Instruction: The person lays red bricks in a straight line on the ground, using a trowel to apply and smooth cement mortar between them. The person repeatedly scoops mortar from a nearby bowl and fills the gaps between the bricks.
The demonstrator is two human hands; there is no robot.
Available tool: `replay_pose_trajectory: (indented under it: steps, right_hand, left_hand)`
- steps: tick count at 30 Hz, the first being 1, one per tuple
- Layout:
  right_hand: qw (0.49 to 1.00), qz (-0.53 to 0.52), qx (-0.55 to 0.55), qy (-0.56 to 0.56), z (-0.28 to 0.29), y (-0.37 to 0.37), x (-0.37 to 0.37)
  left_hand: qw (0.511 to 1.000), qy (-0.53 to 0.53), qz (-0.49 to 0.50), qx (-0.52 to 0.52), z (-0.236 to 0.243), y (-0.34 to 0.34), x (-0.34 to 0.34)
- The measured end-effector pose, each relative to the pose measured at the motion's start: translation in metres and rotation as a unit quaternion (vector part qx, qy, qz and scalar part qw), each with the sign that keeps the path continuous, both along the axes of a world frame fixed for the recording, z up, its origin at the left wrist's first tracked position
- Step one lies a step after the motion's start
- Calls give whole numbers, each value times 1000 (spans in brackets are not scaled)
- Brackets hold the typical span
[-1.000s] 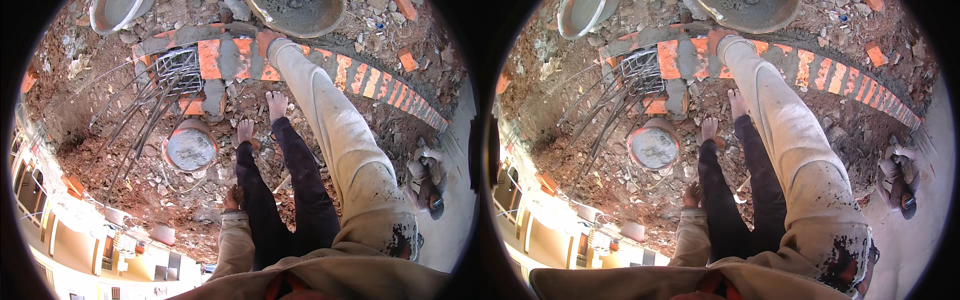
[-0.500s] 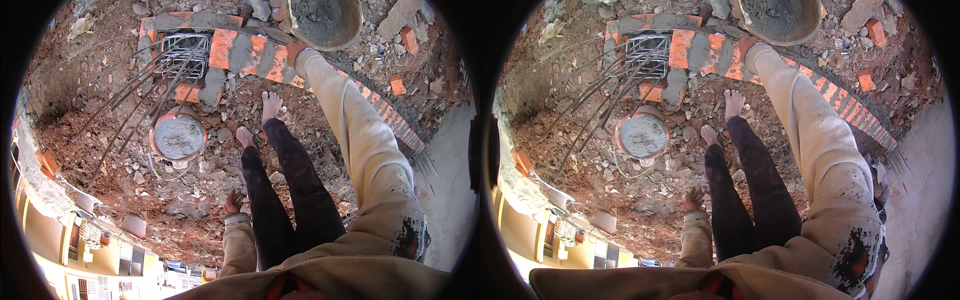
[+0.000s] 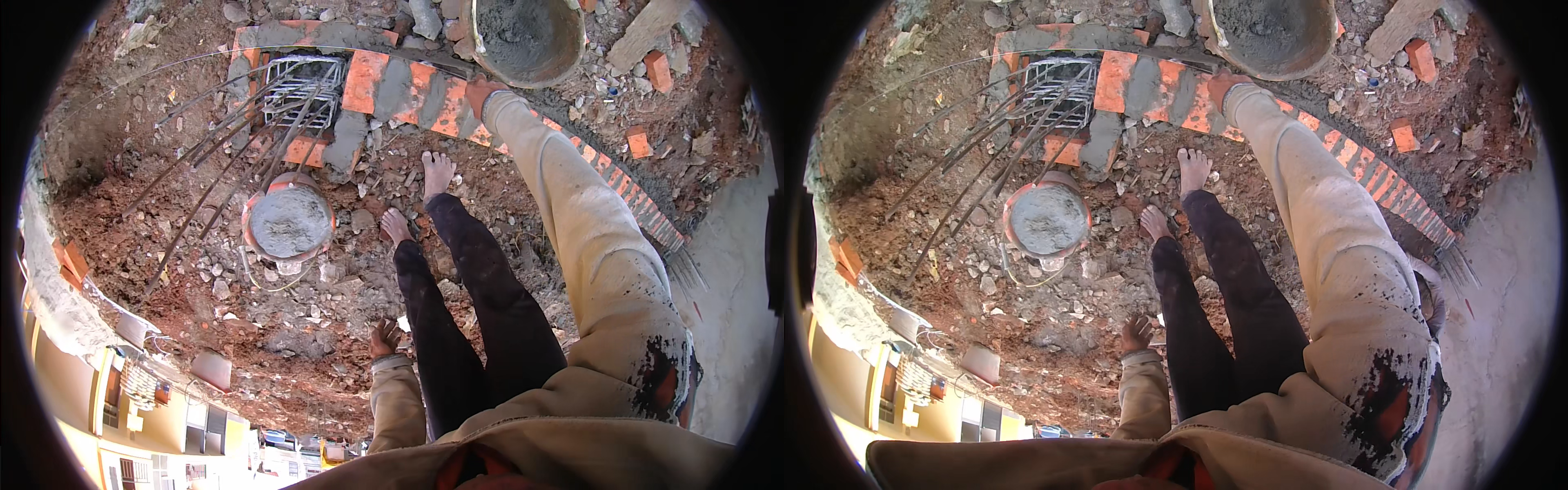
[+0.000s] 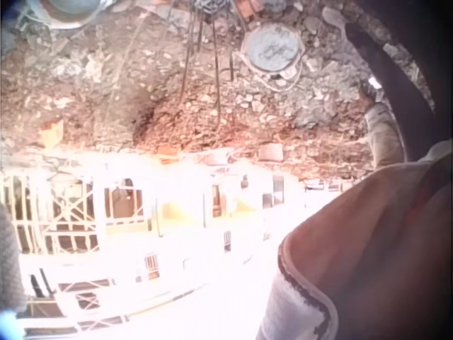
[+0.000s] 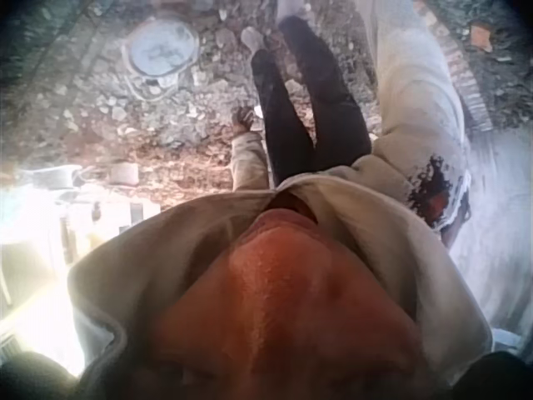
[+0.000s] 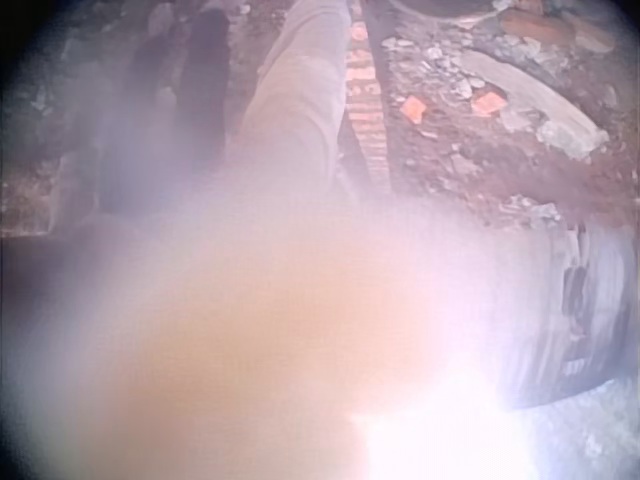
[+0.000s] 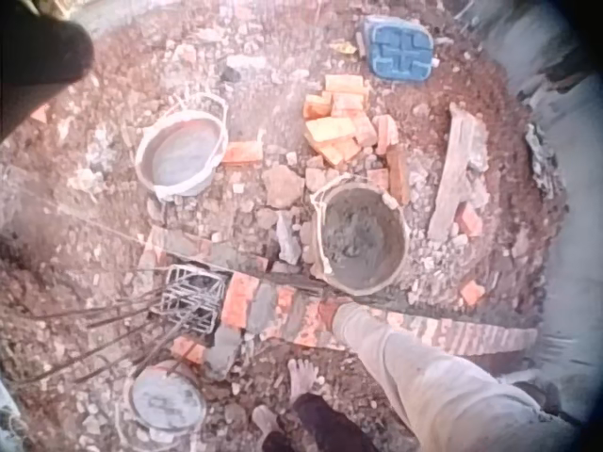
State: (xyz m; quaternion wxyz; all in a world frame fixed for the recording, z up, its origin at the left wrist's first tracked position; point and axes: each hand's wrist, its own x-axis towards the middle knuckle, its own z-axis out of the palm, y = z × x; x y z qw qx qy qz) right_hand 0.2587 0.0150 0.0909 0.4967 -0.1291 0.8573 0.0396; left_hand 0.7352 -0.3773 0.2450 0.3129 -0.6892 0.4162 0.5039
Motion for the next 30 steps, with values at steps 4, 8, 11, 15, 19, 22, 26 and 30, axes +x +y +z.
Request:
replay_pose_trajectory:
  steps: [4, 8, 11, 15, 19, 22, 26, 30]
  right_hand:
    - [997, -68, 23, 6, 8, 31, 34]
    - [970, -233, -18, 63, 44, 36, 99]
    - [953, -271, -76, 110, 36, 55, 171]
    - [966, -226, -56, 113, 7, 64, 235]
    - [955, -286, -62, 49, -1, 67, 277]
    - [926, -368, -79, 32, 13, 60, 328]
    - [882, -459, -95, 46, 30, 52, 401]
    - [787, -607, -88, 60, 63, 36, 458]
  left_hand:
    - [1000, 15, 4, 6, 1, 0, -12]
    - [999, 32, -21, -19, -3, 2, -39]
    - [986, 65, -143, -56, -8, 21, -90]
    - [935, 198, -278, -94, -53, 51, -175]
    - [763, 373, -509, -142, -139, 84, -279]
    - [715, 391, -569, -114, -164, 163, -383]
    - [532, 365, -756, -112, -236, 234, -465]
    - [301, 384, -854, -182, -279, 292, -483]
